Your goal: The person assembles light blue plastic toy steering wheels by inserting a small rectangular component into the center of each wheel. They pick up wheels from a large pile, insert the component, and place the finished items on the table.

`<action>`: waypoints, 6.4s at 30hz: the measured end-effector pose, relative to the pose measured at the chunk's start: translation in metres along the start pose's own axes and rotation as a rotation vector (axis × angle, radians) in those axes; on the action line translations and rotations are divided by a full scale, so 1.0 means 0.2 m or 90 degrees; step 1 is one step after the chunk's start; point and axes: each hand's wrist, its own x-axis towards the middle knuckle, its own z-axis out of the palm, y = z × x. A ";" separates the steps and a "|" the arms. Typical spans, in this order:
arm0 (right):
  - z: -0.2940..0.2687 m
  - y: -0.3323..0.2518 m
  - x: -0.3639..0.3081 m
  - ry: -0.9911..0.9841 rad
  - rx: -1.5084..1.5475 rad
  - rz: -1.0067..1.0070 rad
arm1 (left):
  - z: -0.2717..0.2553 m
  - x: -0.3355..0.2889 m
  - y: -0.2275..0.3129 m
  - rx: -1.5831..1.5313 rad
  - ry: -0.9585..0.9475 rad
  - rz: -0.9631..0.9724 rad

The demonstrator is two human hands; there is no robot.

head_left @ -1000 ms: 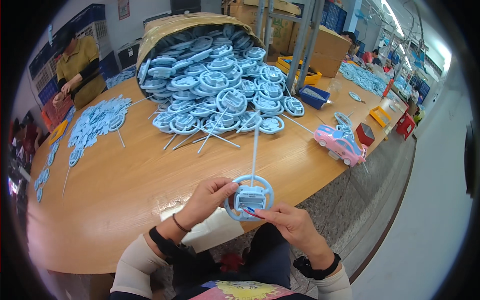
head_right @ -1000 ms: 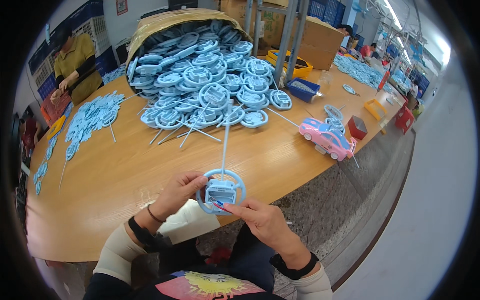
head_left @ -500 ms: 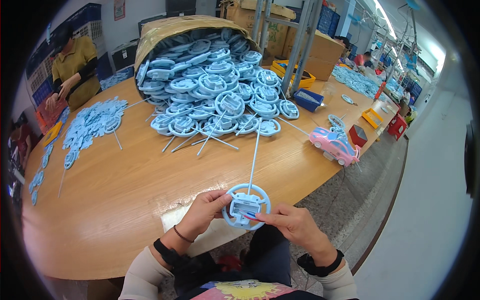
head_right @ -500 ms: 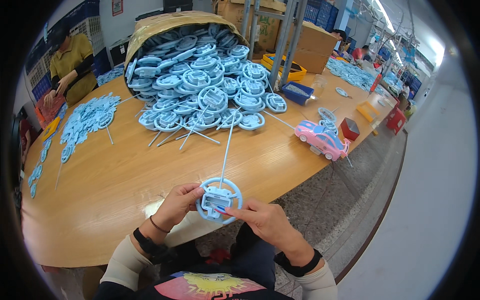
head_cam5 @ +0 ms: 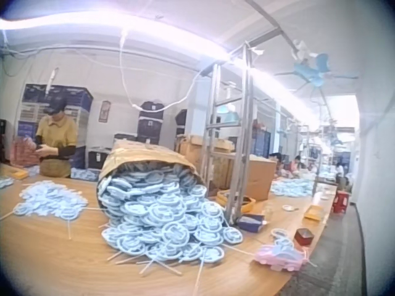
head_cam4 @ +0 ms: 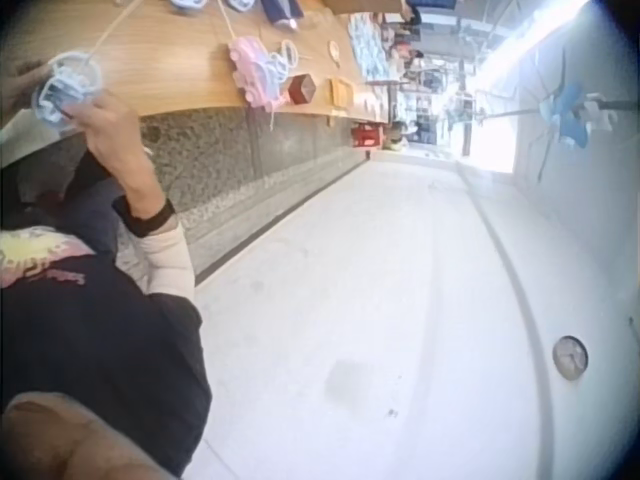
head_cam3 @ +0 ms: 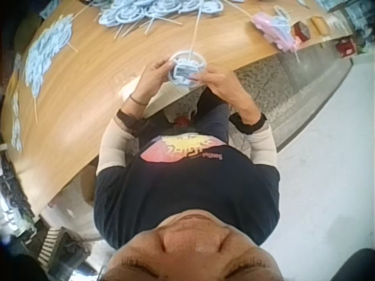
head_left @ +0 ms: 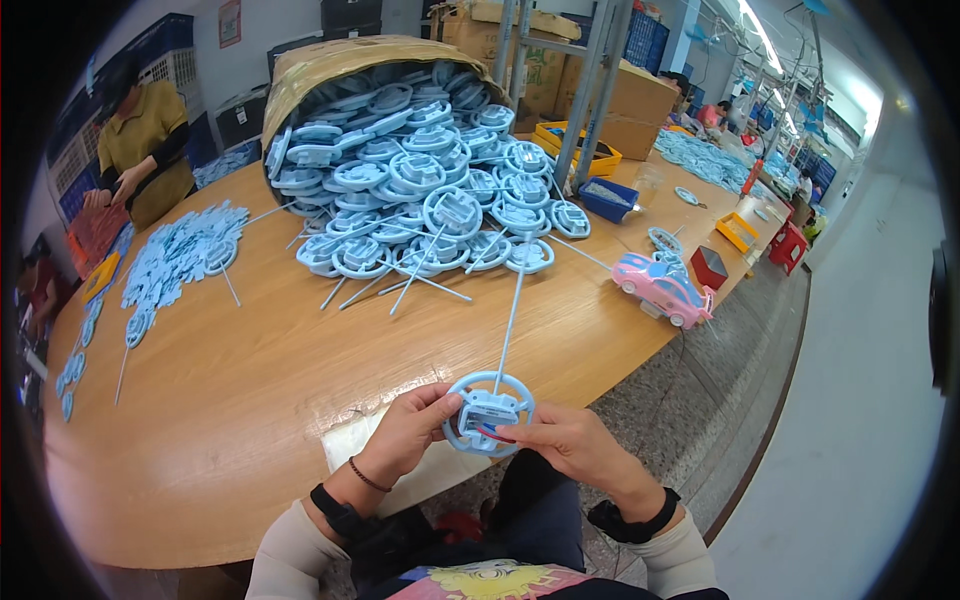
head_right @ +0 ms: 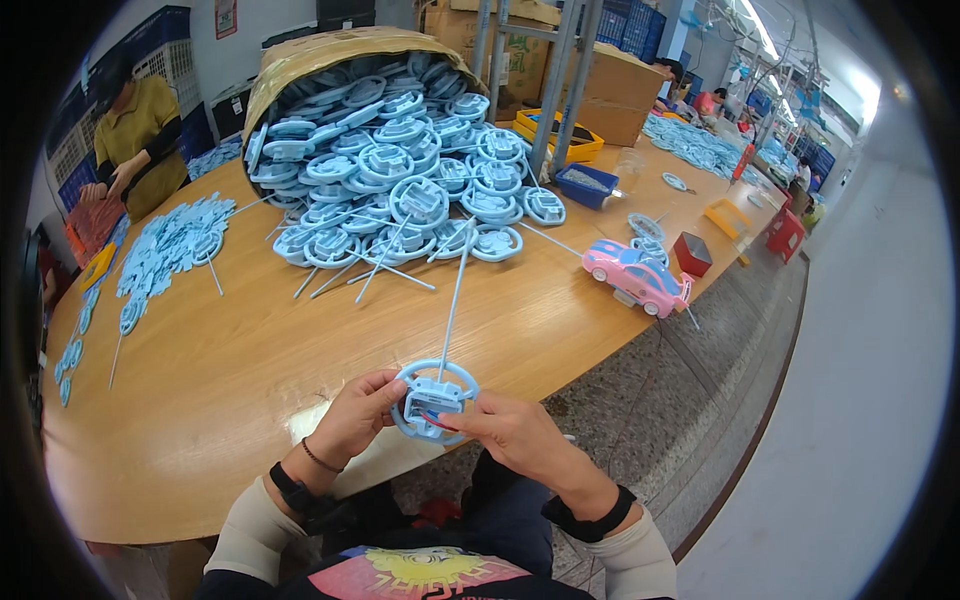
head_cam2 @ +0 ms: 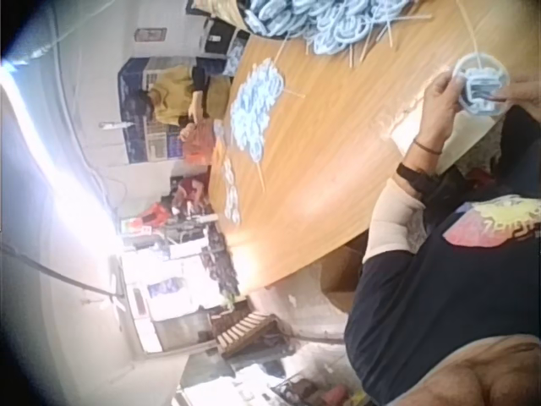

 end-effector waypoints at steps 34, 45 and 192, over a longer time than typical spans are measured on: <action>0.04 -0.02 -0.01 0.143 0.082 0.010 | 0.03 0.02 -0.07 -0.114 -0.136 -0.053; 0.08 0.05 -0.02 0.188 0.155 0.115 | -0.53 0.12 0.12 -0.114 0.173 0.252; 0.19 0.16 0.10 0.141 0.104 0.005 | -0.27 0.10 0.03 -0.096 -0.019 0.037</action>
